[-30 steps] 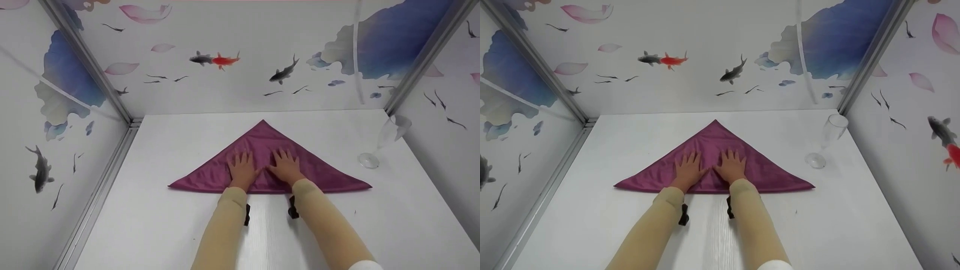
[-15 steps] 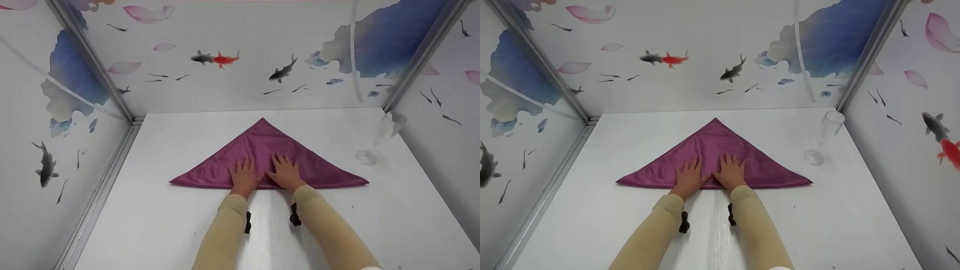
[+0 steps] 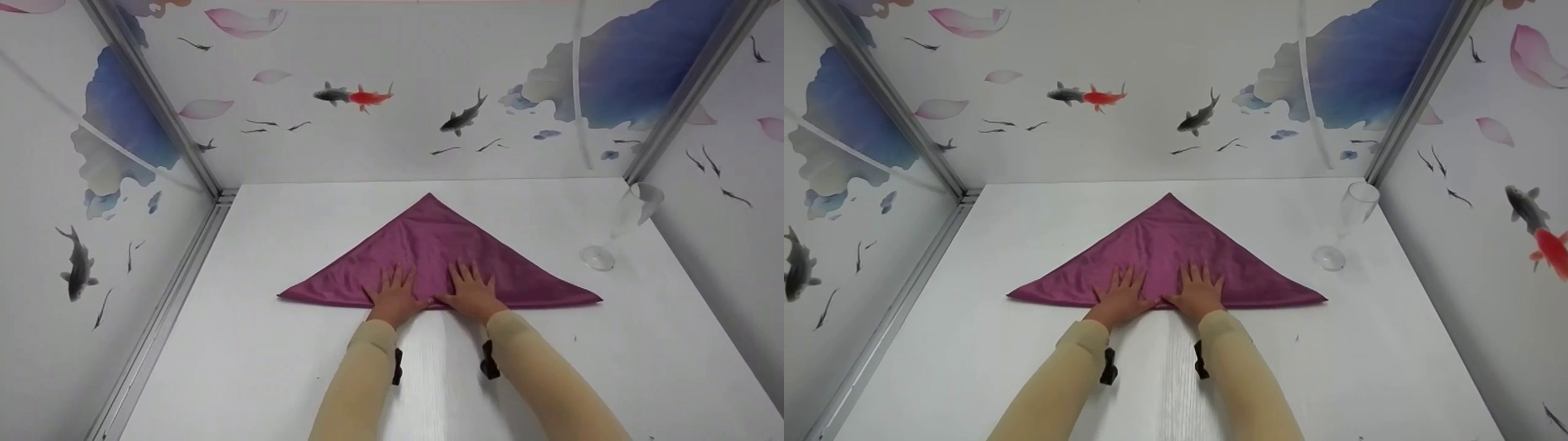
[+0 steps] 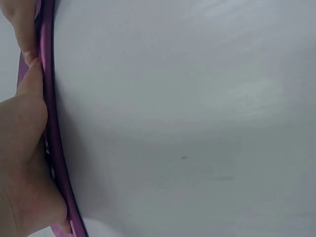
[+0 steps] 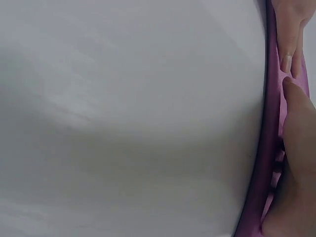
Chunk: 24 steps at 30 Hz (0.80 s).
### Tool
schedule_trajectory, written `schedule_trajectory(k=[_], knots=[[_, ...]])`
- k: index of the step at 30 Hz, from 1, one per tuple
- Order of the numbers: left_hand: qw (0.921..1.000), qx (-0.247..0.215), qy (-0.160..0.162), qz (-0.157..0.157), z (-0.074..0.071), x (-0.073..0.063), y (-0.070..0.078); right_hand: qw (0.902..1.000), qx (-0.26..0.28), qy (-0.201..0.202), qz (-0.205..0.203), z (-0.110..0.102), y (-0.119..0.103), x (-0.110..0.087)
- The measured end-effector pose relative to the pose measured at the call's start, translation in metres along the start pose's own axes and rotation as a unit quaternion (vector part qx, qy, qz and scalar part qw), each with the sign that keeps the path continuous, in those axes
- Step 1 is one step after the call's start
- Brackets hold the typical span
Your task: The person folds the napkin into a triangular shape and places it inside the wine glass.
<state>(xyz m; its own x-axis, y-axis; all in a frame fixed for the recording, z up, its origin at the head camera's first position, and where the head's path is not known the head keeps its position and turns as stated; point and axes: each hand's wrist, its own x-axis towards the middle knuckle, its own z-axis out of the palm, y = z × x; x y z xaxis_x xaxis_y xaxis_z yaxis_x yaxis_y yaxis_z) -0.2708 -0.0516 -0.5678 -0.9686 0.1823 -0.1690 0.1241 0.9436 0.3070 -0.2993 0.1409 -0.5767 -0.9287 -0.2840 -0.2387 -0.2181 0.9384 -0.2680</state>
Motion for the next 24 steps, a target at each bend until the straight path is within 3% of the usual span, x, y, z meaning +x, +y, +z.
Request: schedule_trajectory(k=[9,24], knots=[[0.9999,0.005,0.006,0.008,0.008,-0.001,-0.004,0.9997,-0.015,0.015,-0.009,0.012,0.003,-0.002],[0.9998,0.009,0.014,0.011,0.005,-0.001,-0.005,0.9989,-0.005,0.028,-0.036,0.013,0.018,-0.007]])
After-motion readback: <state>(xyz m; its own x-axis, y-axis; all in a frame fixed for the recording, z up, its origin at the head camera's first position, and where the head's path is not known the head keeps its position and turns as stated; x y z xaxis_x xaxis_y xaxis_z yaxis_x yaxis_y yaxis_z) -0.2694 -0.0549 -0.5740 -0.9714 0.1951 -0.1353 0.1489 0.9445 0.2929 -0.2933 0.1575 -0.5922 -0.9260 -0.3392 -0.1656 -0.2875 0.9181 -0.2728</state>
